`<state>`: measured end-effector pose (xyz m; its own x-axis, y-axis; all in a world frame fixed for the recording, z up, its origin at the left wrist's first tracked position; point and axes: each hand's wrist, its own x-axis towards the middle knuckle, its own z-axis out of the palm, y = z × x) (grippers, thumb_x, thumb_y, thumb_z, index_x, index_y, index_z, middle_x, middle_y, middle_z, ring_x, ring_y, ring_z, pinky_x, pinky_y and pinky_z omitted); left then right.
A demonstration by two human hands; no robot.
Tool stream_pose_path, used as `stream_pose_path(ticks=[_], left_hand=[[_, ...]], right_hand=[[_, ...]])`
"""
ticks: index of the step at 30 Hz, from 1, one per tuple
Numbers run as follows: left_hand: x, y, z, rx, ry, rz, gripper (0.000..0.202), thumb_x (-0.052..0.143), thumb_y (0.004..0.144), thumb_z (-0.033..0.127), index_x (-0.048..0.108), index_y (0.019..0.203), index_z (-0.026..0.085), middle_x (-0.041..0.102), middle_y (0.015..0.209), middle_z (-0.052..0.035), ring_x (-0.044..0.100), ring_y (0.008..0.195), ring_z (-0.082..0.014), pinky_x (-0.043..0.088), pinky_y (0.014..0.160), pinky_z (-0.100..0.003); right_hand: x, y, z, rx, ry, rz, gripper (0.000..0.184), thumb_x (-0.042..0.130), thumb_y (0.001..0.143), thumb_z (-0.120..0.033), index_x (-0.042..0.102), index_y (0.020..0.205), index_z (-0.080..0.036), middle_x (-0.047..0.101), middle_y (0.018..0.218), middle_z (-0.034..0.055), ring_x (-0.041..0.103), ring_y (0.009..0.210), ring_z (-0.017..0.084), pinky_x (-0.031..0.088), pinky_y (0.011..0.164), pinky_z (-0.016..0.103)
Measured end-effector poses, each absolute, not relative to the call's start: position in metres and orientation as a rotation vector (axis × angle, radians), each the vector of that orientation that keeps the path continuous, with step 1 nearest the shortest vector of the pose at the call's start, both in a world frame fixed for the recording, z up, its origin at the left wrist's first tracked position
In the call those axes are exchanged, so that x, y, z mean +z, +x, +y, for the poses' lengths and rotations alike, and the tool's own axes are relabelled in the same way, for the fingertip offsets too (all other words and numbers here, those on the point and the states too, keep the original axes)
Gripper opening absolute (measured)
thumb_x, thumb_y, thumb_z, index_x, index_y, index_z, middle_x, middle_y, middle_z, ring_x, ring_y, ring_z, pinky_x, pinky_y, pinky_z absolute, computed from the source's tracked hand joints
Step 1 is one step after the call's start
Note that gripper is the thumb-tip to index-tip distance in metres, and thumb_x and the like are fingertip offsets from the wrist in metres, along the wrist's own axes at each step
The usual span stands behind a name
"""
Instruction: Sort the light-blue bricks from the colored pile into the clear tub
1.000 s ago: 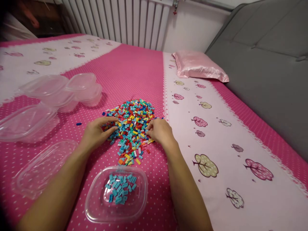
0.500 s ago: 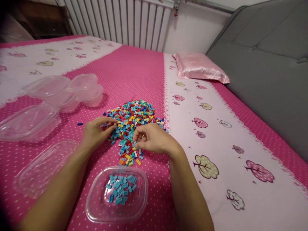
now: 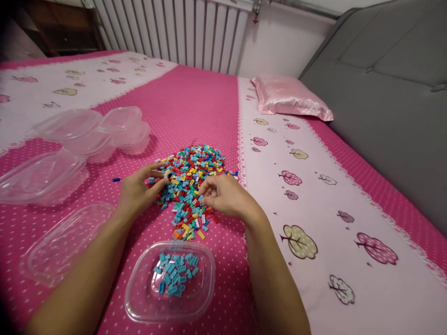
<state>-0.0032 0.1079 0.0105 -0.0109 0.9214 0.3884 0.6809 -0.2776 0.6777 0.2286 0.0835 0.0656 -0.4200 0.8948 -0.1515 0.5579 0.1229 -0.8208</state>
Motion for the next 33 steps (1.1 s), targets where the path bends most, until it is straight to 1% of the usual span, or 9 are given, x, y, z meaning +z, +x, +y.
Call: stream_pose_path(ticks=[5,12,16,18,21,23,26,28,33], left_hand=[[0.014,-0.002,0.106,1.274,1.934,1.606,0.048,0.068,0.075,0.031,0.059,0.121,0.020,0.074,0.082,-0.0006,0.069,0.081,-0.0194,0.050,0.080,-0.029],[0.013,-0.001,0.103,1.231,1.831,1.491,0.027,0.069,0.075,0.036,0.070,0.096,0.020,0.073,0.079,-0.0019,0.067,0.073,-0.0175,0.051,0.068,-0.027],[0.015,0.001,0.103,1.219,1.777,1.417,0.026,0.070,0.073,0.040,0.073,0.088,0.018,0.074,0.084,-0.0048,0.067,0.076,-0.0190,0.052,0.068,-0.028],[0.016,0.002,0.102,1.223,1.742,1.355,0.025,0.072,0.072,0.038,0.072,0.087,0.018,0.074,0.086,-0.0054,0.067,0.076,-0.0188,0.052,0.069,-0.028],[0.017,0.004,0.102,1.259,1.659,1.206,0.026,0.075,0.069,0.034,0.070,0.089,0.018,0.074,0.088,-0.0052,0.068,0.077,-0.0181,0.053,0.071,-0.028],[0.018,0.006,0.100,1.261,1.589,1.097,0.029,0.077,0.066,0.030,0.067,0.091,0.017,0.073,0.083,-0.0043,0.068,0.076,-0.0178,0.053,0.071,-0.028],[0.021,0.009,0.098,1.218,1.499,0.991,0.034,0.077,0.065,0.025,0.061,0.093,0.017,0.071,0.071,-0.0009,0.068,0.069,-0.0164,0.052,0.065,-0.026],[0.023,0.010,0.096,1.198,1.457,0.955,0.036,0.077,0.064,0.024,0.058,0.093,0.018,0.070,0.066,0.0010,0.067,0.065,-0.0158,0.050,0.061,-0.024],[0.025,0.011,0.094,1.162,1.436,0.937,0.037,0.079,0.063,0.026,0.057,0.093,0.019,0.070,0.067,0.0010,0.066,0.062,-0.0154,0.048,0.056,-0.023]], right_hand=[[0.079,0.228,0.072,1.621,-1.095,-2.164,0.013,0.070,0.071,-0.022,0.064,0.080,-0.015,0.064,0.065,-0.0004,0.059,0.060,0.009,0.045,0.055,0.019],[0.092,0.223,0.059,1.735,-0.946,-2.398,0.012,0.072,0.073,-0.027,0.068,0.076,-0.016,0.064,0.062,-0.0021,0.059,0.057,0.008,0.044,0.054,0.017],[0.092,0.223,0.058,1.802,-0.803,-2.386,0.021,0.075,0.070,-0.029,0.071,0.087,-0.018,0.070,0.074,-0.0001,0.062,0.064,0.009,0.047,0.059,0.018],[0.088,0.221,0.060,1.687,-0.872,-2.302,0.023,0.074,0.071,-0.027,0.070,0.092,-0.018,0.071,0.079,0.0011,0.063,0.066,0.010,0.047,0.060,0.019],[0.078,0.213,0.068,1.297,-1.086,-2.086,0.025,0.068,0.074,-0.021,0.069,0.099,-0.018,0.070,0.084,0.0022,0.062,0.068,0.011,0.048,0.063,0.022],[0.069,0.207,0.075,1.083,-1.166,-1.979,0.033,0.065,0.076,-0.018,0.066,0.109,-0.021,0.069,0.089,0.0026,0.062,0.070,0.011,0.049,0.065,0.024],[0.058,0.197,0.081,1.012,-1.157,-1.936,0.040,0.062,0.078,-0.017,0.063,0.117,-0.024,0.069,0.092,0.0024,0.061,0.069,0.011,0.049,0.066,0.025],[0.055,0.193,0.082,0.990,-1.133,-1.933,0.035,0.061,0.079,-0.018,0.066,0.113,-0.023,0.070,0.091,0.0023,0.061,0.068,0.010,0.049,0.066,0.025],[0.053,0.190,0.083,0.890,-1.125,-1.954,0.016,0.064,0.077,-0.018,0.073,0.090,-0.020,0.072,0.084,0.0023,0.061,0.067,0.011,0.048,0.065,0.024]])
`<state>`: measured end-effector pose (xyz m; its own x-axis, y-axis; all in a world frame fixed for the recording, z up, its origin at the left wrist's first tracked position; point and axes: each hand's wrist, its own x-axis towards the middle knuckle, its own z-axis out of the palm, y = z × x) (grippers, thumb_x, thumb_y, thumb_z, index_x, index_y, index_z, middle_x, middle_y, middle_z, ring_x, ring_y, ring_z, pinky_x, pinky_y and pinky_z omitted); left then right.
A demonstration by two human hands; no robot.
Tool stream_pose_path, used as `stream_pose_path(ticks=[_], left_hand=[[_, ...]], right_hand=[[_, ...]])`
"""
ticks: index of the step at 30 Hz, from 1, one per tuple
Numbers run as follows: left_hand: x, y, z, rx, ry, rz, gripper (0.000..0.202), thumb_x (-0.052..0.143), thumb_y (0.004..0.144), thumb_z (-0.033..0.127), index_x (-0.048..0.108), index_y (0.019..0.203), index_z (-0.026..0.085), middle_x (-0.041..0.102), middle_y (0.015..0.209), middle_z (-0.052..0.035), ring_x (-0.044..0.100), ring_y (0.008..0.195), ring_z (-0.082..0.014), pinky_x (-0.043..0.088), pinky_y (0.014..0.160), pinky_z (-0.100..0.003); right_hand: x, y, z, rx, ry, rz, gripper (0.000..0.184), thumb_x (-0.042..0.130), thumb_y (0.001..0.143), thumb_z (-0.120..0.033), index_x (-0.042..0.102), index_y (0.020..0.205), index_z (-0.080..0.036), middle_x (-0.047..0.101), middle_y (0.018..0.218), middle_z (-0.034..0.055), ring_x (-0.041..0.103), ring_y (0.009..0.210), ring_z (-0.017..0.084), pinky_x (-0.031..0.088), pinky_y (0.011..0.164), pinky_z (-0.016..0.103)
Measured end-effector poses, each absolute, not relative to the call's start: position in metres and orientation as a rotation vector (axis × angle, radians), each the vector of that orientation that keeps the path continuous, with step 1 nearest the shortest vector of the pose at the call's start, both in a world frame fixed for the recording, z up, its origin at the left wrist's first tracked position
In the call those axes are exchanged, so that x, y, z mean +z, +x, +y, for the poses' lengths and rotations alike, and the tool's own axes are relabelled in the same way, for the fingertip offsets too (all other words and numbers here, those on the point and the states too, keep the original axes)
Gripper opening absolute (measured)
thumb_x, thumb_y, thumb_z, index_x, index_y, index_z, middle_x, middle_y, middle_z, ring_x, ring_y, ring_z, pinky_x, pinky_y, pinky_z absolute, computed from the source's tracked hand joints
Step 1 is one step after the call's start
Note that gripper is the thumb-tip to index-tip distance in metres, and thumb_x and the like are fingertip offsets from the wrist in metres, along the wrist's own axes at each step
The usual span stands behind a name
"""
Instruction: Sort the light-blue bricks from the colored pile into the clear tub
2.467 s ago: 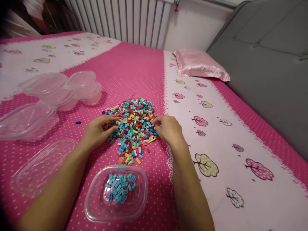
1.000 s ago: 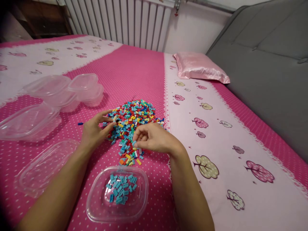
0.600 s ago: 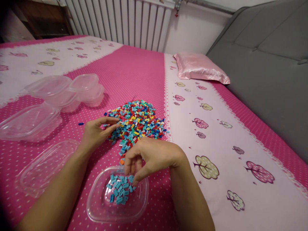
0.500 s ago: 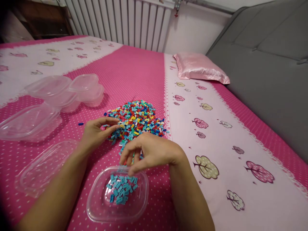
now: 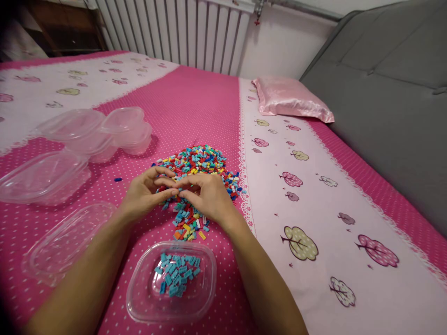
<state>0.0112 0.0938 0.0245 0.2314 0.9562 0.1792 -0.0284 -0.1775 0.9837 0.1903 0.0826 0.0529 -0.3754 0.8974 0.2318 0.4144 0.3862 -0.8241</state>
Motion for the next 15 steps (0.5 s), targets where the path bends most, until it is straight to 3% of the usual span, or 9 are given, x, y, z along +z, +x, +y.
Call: stream_pose_path(ticks=[5,11,15], left_hand=[[0.025,0.009,0.096,1.253,1.469,1.036,0.028,0.077,0.065,0.033,0.062,0.082,0.017,0.070,0.077,-0.0032,0.067,0.073,-0.0168,0.052,0.066,-0.026],[0.019,0.001,0.104,1.288,1.488,1.339,0.027,0.071,0.066,0.039,0.063,0.076,0.015,0.065,0.064,-0.0016,0.056,0.053,-0.0125,0.043,0.049,-0.023],[0.017,-0.008,0.103,1.087,1.713,1.381,0.025,0.068,0.068,0.036,0.068,0.079,0.014,0.058,0.057,0.0004,0.048,0.047,-0.0110,0.035,0.044,-0.022]], right_hand=[[0.065,0.203,0.078,1.036,-1.197,-1.896,0.013,0.070,0.073,-0.025,0.071,0.083,-0.016,0.069,0.071,0.0020,0.060,0.062,0.010,0.047,0.060,0.022],[0.095,0.223,0.058,1.582,-0.936,-2.304,0.019,0.072,0.073,-0.032,0.074,0.087,-0.019,0.070,0.073,0.0011,0.062,0.065,0.010,0.047,0.059,0.019],[0.096,0.226,0.057,1.588,-0.947,-2.324,0.021,0.071,0.074,-0.030,0.073,0.091,-0.019,0.071,0.076,0.0013,0.063,0.067,0.011,0.046,0.059,0.020]])
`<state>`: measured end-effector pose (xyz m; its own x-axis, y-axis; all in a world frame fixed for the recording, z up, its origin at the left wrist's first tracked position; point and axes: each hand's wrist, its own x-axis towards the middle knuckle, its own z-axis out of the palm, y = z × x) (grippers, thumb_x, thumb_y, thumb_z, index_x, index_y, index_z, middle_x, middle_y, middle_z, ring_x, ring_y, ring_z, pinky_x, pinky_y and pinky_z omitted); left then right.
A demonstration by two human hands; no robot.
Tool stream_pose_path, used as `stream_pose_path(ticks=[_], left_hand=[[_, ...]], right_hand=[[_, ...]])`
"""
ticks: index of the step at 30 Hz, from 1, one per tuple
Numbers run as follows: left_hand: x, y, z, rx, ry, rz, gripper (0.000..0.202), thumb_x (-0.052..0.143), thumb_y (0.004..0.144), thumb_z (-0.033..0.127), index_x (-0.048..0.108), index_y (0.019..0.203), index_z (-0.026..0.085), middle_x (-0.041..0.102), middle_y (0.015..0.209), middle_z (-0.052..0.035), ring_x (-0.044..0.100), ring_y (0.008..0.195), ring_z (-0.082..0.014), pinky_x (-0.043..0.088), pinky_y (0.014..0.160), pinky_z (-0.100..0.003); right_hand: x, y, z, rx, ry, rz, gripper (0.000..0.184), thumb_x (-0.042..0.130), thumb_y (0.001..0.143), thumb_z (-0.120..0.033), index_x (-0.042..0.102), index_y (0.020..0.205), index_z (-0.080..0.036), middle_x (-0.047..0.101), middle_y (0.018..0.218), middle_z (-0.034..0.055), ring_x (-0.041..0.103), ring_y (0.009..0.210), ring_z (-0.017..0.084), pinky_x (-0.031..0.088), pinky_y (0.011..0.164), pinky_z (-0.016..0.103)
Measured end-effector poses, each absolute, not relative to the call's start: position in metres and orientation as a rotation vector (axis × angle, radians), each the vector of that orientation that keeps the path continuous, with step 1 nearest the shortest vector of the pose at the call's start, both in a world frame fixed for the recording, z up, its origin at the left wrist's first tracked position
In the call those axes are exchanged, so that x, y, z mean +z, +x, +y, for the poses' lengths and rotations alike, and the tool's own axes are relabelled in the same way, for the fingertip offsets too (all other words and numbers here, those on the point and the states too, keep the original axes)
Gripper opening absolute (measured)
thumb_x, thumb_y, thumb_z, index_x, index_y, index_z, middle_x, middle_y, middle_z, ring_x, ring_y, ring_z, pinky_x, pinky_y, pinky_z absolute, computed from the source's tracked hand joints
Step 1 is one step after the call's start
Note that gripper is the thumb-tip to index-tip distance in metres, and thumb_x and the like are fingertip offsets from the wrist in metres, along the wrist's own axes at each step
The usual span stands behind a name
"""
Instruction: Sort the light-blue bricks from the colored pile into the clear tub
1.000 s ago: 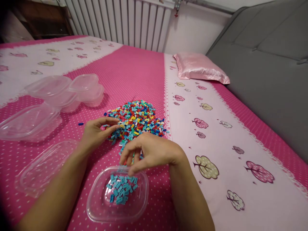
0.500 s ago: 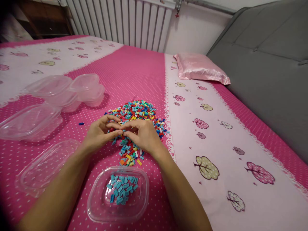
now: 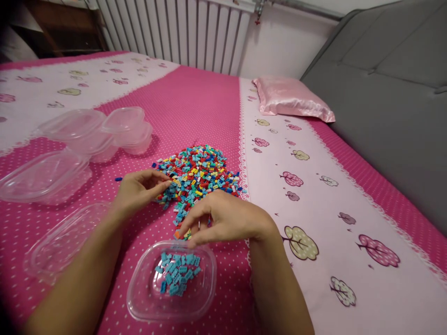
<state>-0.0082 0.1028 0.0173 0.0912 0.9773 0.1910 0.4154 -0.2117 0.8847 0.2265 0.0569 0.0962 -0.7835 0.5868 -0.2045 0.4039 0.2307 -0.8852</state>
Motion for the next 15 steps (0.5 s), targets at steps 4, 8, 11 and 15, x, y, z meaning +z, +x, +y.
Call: stream_pose_path(ticks=[4,8,11,15], left_hand=[[0.014,-0.017,0.102,0.770,2.030,1.320,0.025,0.069,0.065,0.031,0.071,0.085,0.017,0.050,0.054,0.0040,0.044,0.048,-0.0105,0.032,0.046,-0.021],[0.012,-0.018,0.104,0.708,2.186,1.422,0.020,0.066,0.066,0.030,0.073,0.082,0.020,0.053,0.055,0.0031,0.045,0.049,-0.0115,0.033,0.049,-0.022],[0.012,-0.016,0.105,0.710,2.221,1.466,0.017,0.066,0.066,0.031,0.075,0.077,0.021,0.055,0.055,0.0018,0.047,0.050,-0.0124,0.033,0.049,-0.023],[0.015,-0.012,0.104,0.800,2.150,1.420,0.020,0.065,0.066,0.031,0.074,0.077,0.018,0.056,0.058,0.0011,0.049,0.052,-0.0125,0.036,0.049,-0.023]], right_hand=[[0.083,0.228,0.069,1.210,-1.289,-2.070,0.015,0.066,0.076,-0.026,0.071,0.087,-0.017,0.069,0.070,0.0019,0.061,0.061,0.011,0.045,0.056,0.022],[0.072,0.231,0.079,0.866,-1.572,-1.914,0.013,0.067,0.073,-0.022,0.071,0.084,-0.016,0.068,0.067,0.0023,0.058,0.057,0.012,0.043,0.053,0.023],[0.068,0.233,0.083,0.728,-1.702,-1.879,0.014,0.066,0.072,-0.020,0.071,0.084,-0.018,0.068,0.069,0.0027,0.059,0.060,0.013,0.042,0.055,0.024],[0.063,0.234,0.087,0.626,-1.812,-1.859,0.016,0.065,0.072,-0.019,0.071,0.087,-0.019,0.070,0.074,0.0034,0.061,0.065,0.015,0.043,0.058,0.026]])
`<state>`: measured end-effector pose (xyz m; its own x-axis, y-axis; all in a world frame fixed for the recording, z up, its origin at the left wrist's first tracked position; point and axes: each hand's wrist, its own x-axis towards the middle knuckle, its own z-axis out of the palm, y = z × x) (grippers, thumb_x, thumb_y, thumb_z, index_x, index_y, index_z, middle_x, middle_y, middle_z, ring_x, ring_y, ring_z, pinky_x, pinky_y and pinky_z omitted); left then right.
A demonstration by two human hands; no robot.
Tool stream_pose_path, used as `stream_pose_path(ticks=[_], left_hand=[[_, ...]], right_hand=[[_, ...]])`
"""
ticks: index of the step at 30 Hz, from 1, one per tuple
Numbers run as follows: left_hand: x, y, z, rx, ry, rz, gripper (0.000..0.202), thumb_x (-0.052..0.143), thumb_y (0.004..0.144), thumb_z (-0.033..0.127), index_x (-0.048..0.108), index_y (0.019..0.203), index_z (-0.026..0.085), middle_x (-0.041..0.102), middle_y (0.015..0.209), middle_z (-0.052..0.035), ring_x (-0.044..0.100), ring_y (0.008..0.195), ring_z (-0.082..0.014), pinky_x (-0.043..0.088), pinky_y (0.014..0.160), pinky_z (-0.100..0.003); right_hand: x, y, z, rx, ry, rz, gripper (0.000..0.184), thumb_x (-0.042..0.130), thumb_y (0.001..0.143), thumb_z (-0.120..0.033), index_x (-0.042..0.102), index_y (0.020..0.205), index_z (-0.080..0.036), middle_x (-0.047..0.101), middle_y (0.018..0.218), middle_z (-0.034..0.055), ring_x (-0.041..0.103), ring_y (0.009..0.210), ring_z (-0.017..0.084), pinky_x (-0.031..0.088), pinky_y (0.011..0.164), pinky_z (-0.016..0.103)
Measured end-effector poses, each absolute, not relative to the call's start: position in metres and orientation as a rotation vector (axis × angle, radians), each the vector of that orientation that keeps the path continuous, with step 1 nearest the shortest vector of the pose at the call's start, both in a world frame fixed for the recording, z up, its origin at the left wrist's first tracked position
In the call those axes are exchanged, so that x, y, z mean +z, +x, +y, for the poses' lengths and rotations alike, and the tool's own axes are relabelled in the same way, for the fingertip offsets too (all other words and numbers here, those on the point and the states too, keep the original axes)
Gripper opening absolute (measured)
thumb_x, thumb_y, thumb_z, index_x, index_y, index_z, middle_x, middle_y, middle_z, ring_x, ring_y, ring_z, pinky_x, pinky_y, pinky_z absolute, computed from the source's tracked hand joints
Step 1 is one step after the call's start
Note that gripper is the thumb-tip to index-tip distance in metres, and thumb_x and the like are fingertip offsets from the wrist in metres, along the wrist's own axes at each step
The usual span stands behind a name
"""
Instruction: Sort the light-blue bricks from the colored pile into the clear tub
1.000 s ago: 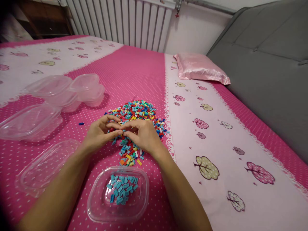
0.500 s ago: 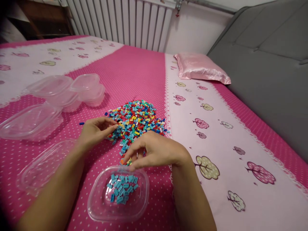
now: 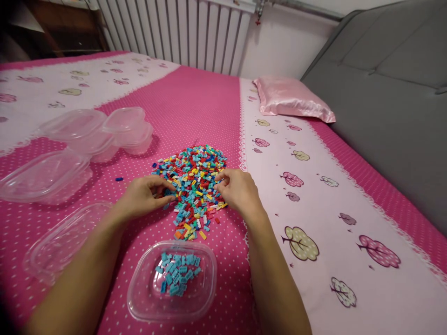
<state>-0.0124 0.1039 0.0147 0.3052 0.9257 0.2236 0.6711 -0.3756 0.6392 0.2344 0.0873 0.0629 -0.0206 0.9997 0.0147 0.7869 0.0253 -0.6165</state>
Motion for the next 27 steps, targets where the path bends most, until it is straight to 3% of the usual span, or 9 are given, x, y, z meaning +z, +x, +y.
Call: stream_pose_path(ticks=[10,16,22,27], left_hand=[[0.016,-0.011,0.106,0.840,2.183,1.623,0.028,0.059,0.065,0.026,0.073,0.088,0.018,0.063,0.064,-0.0005,0.051,0.054,-0.0147,0.040,0.056,-0.026],[0.018,-0.009,0.106,0.774,2.114,1.660,0.032,0.057,0.069,0.027,0.074,0.094,0.015,0.059,0.060,0.0000,0.049,0.051,-0.0144,0.040,0.056,-0.027],[0.014,-0.010,0.108,0.783,2.300,1.617,0.029,0.058,0.072,0.027,0.075,0.093,0.014,0.059,0.073,-0.0055,0.053,0.068,-0.0192,0.042,0.066,-0.030],[0.005,-0.009,0.110,0.766,2.359,1.551,0.032,0.056,0.079,0.027,0.073,0.104,0.016,0.057,0.075,-0.0052,0.053,0.067,-0.0190,0.042,0.065,-0.030]], right_hand=[[0.060,0.234,0.090,0.676,-1.822,-1.884,0.017,0.064,0.072,-0.020,0.071,0.088,-0.018,0.069,0.074,0.0035,0.059,0.064,0.014,0.041,0.058,0.026],[0.058,0.235,0.091,0.644,-1.824,-1.884,0.017,0.064,0.072,-0.019,0.071,0.087,-0.019,0.069,0.074,0.0027,0.059,0.063,0.014,0.040,0.058,0.025],[0.058,0.232,0.091,0.640,-1.858,-1.869,0.017,0.065,0.073,-0.019,0.072,0.088,-0.020,0.070,0.075,0.0017,0.060,0.066,0.013,0.040,0.059,0.025],[0.058,0.231,0.091,0.645,-1.865,-1.885,0.016,0.065,0.074,-0.019,0.071,0.088,-0.020,0.069,0.073,0.0012,0.060,0.064,0.013,0.040,0.059,0.025]])
